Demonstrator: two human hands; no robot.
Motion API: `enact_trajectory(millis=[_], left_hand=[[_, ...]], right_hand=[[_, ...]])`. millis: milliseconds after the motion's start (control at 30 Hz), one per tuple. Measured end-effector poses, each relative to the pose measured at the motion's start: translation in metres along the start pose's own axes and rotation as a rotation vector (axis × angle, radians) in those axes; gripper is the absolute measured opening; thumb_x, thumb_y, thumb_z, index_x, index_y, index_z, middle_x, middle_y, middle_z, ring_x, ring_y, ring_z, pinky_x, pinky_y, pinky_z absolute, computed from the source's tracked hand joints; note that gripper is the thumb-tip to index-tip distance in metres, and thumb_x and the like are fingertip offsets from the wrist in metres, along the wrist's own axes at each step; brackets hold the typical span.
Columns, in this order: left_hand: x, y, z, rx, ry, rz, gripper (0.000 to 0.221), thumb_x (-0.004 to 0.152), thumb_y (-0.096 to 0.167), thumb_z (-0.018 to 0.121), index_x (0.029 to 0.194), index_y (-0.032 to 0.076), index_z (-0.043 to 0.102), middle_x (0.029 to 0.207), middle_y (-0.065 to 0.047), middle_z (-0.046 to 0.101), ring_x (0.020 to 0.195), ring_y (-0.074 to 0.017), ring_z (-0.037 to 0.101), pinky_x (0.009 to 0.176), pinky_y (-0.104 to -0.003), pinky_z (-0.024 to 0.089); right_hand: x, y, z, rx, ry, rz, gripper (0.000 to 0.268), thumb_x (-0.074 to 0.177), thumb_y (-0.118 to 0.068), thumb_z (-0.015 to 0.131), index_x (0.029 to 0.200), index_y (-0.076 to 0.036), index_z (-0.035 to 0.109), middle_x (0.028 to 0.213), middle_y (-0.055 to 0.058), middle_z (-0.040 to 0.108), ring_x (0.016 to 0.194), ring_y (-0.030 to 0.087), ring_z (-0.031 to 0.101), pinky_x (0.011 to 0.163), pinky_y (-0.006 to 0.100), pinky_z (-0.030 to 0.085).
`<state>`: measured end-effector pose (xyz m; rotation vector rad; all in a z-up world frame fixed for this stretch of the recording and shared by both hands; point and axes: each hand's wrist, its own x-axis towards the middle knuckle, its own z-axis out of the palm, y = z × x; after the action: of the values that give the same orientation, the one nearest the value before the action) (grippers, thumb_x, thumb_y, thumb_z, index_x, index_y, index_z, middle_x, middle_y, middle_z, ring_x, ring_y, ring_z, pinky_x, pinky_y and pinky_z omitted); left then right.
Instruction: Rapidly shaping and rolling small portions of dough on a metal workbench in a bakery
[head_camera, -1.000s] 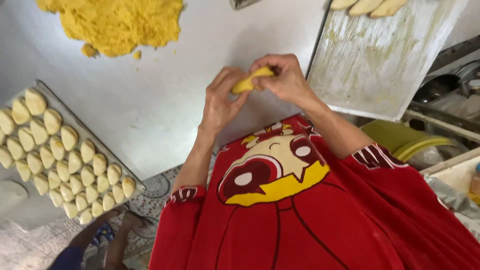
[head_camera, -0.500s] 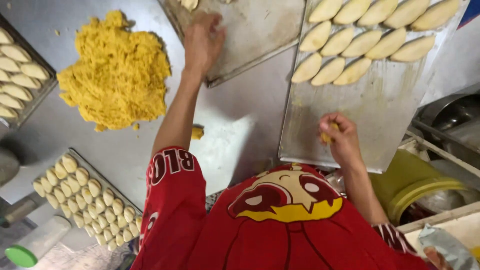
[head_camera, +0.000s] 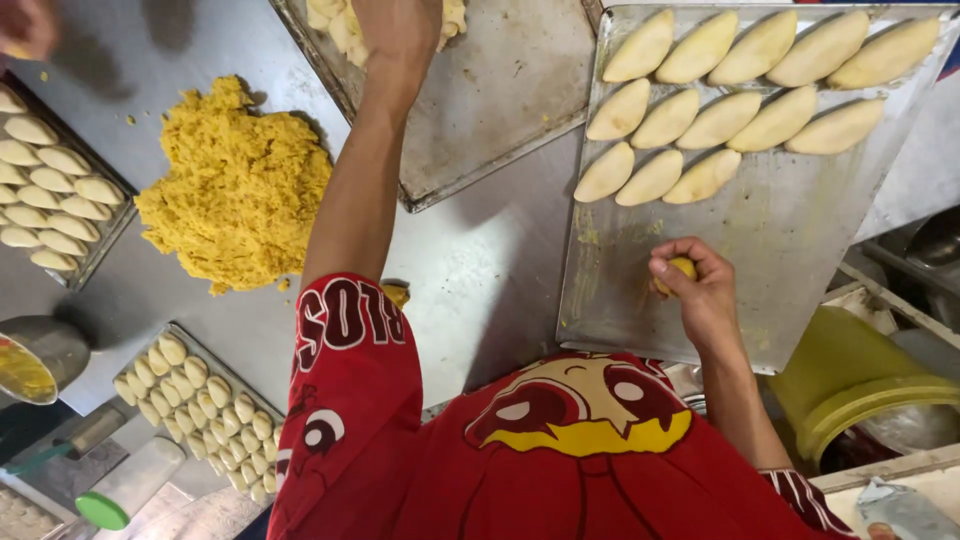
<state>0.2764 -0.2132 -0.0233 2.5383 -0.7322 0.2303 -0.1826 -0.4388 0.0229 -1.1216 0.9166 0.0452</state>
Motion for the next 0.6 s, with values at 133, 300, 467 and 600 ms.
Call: enact_trajectory(millis=[133,300,467,600], left_hand=[[-0.008,0.043,-0.071,-0.072,-0.055,-0.046,0.034,0.072,0.018,0.084,0.105,0.021,0.077,0.093,-0.003,0.076,0.096,-0.0378,0.07,0.083,-0.052,0.055],[-0.123,0.122,-0.229,-0.962,0.124,-0.187,0.029,0.088,0.002,0.085,0.107,-0.007,0.065,0.095,-0.02,0.066,0.08,-0.0253,0.068,0.072,-0.037,0.062],[-0.249,0.132,-0.248,-1.402,0.173,-0.319,0.034,0.086,0.003,0.082,0.109,-0.011,0.061,0.102,-0.025,0.067,0.082,-0.0273,0.072,0.069,-0.037,0.065],[-0.31,0.136,-0.275,-1.375,0.192,-0.391,0.039,0.089,0.002,0.082,0.12,-0.007,0.059,0.095,-0.018,0.07,0.08,-0.0193,0.071,0.072,-0.031,0.063]], right_hand=[[-0.008,-0.048,0.038,-0.136,0.009,-0.114,0.026,0.086,-0.003,0.08,0.109,0.004,0.069,0.085,0.013,0.064,0.065,0.017,0.063,0.058,0.027,0.051],[-0.021,-0.085,0.124,-0.219,-0.257,-0.509,0.027,0.08,-0.009,0.091,0.103,-0.003,0.077,0.082,0.011,0.07,0.07,0.014,0.061,0.067,0.028,0.051],[-0.091,-0.117,0.227,-0.168,-0.48,-0.878,0.033,0.087,-0.016,0.086,0.114,0.001,0.077,0.095,0.015,0.069,0.08,0.021,0.063,0.074,0.032,0.052],[-0.128,-0.082,0.262,-0.149,-0.64,-0.775,0.023,0.091,-0.014,0.082,0.107,0.002,0.076,0.092,0.014,0.069,0.075,0.015,0.058,0.069,0.03,0.048]])
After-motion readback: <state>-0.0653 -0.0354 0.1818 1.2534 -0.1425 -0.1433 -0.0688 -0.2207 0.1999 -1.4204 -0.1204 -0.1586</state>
